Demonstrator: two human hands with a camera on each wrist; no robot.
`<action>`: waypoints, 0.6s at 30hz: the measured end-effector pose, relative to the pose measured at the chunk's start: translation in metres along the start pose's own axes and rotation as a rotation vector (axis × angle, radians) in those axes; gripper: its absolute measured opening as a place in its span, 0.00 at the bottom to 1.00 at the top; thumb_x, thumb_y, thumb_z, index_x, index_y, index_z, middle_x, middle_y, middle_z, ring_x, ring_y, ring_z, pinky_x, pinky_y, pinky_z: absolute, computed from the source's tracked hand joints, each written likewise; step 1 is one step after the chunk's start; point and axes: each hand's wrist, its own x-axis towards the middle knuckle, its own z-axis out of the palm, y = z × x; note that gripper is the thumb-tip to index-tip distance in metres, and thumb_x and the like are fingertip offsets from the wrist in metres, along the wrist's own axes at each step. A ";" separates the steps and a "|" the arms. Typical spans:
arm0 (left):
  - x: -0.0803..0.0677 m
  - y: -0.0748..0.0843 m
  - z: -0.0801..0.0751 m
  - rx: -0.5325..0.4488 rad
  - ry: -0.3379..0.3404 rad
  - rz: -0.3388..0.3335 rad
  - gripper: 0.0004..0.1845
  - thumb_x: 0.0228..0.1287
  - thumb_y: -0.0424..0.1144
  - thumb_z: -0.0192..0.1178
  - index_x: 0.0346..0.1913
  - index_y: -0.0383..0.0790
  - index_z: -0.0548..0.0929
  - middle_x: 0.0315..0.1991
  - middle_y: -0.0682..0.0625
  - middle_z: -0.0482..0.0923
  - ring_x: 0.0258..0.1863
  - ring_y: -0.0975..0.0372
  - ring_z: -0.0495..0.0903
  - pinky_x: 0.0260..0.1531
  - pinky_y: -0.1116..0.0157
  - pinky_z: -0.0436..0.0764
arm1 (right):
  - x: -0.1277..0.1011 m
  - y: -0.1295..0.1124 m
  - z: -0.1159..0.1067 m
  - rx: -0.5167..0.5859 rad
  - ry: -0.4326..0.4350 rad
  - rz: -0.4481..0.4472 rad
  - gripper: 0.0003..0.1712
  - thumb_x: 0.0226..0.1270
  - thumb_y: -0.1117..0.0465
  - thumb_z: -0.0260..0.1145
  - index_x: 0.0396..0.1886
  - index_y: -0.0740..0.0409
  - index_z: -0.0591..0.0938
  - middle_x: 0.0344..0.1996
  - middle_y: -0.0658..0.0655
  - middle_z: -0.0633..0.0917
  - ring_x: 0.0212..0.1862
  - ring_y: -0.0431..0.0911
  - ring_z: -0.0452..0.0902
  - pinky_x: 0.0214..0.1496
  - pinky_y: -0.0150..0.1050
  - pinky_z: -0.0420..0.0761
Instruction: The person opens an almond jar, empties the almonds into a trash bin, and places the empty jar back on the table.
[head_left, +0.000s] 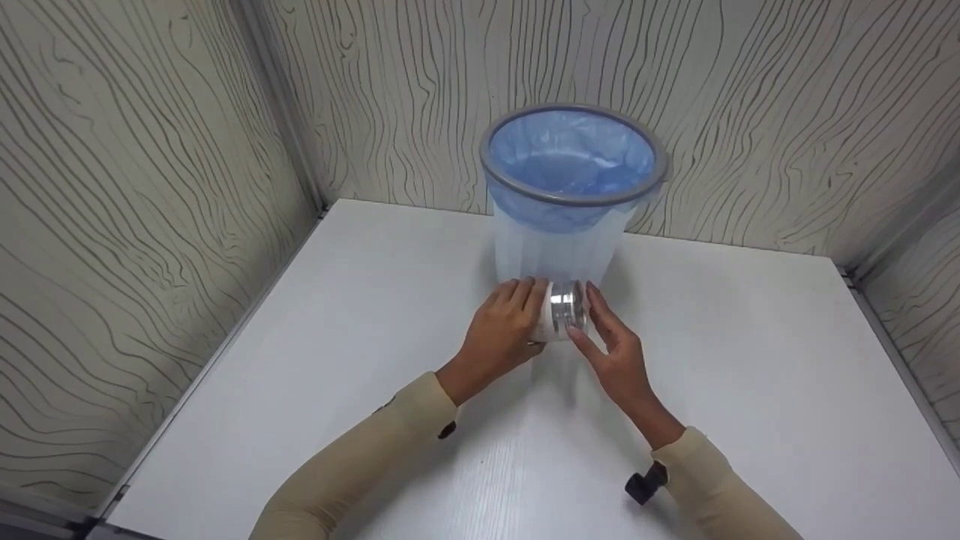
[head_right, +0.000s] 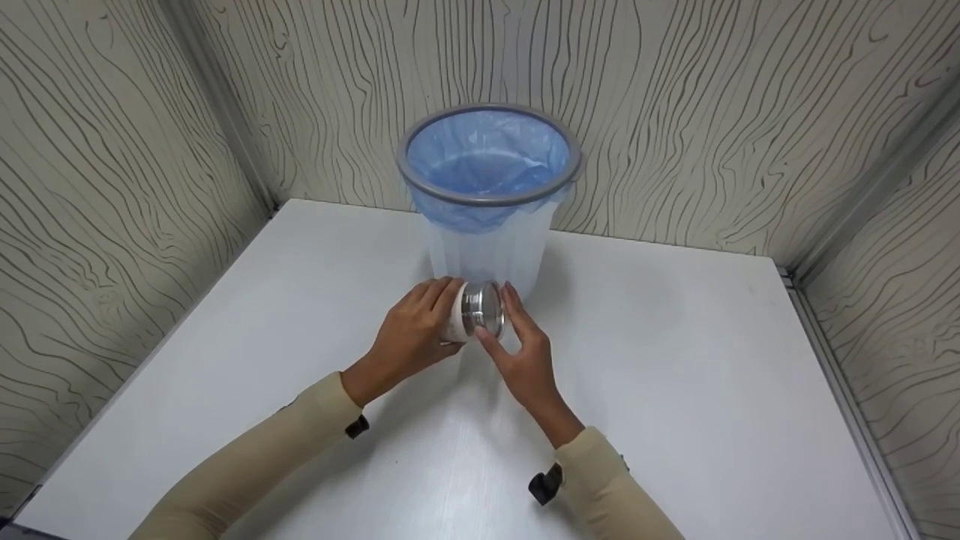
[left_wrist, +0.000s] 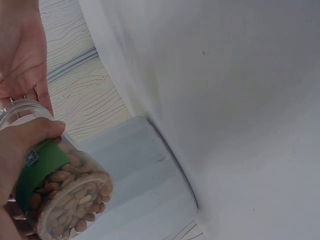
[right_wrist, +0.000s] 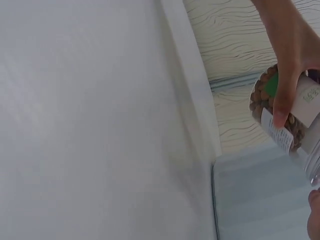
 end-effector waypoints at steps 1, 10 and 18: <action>0.000 0.000 0.001 0.003 0.002 0.002 0.50 0.42 0.55 0.81 0.67 0.34 0.72 0.57 0.43 0.80 0.55 0.53 0.80 0.61 0.59 0.78 | -0.001 0.000 0.001 0.003 0.009 0.038 0.39 0.73 0.65 0.66 0.78 0.61 0.60 0.78 0.56 0.60 0.78 0.49 0.54 0.73 0.31 0.60; 0.000 0.001 0.002 0.002 0.000 0.003 0.50 0.42 0.54 0.81 0.67 0.35 0.71 0.57 0.44 0.79 0.55 0.54 0.80 0.62 0.59 0.78 | 0.001 -0.007 0.006 0.052 0.040 0.106 0.38 0.74 0.56 0.65 0.78 0.57 0.62 0.78 0.54 0.62 0.78 0.43 0.56 0.75 0.35 0.60; 0.001 0.001 0.001 0.027 0.006 0.010 0.51 0.41 0.55 0.81 0.67 0.35 0.72 0.57 0.44 0.80 0.54 0.54 0.80 0.61 0.59 0.78 | 0.002 -0.008 0.006 0.042 0.033 0.103 0.36 0.74 0.62 0.64 0.77 0.62 0.62 0.77 0.54 0.62 0.78 0.44 0.56 0.75 0.36 0.59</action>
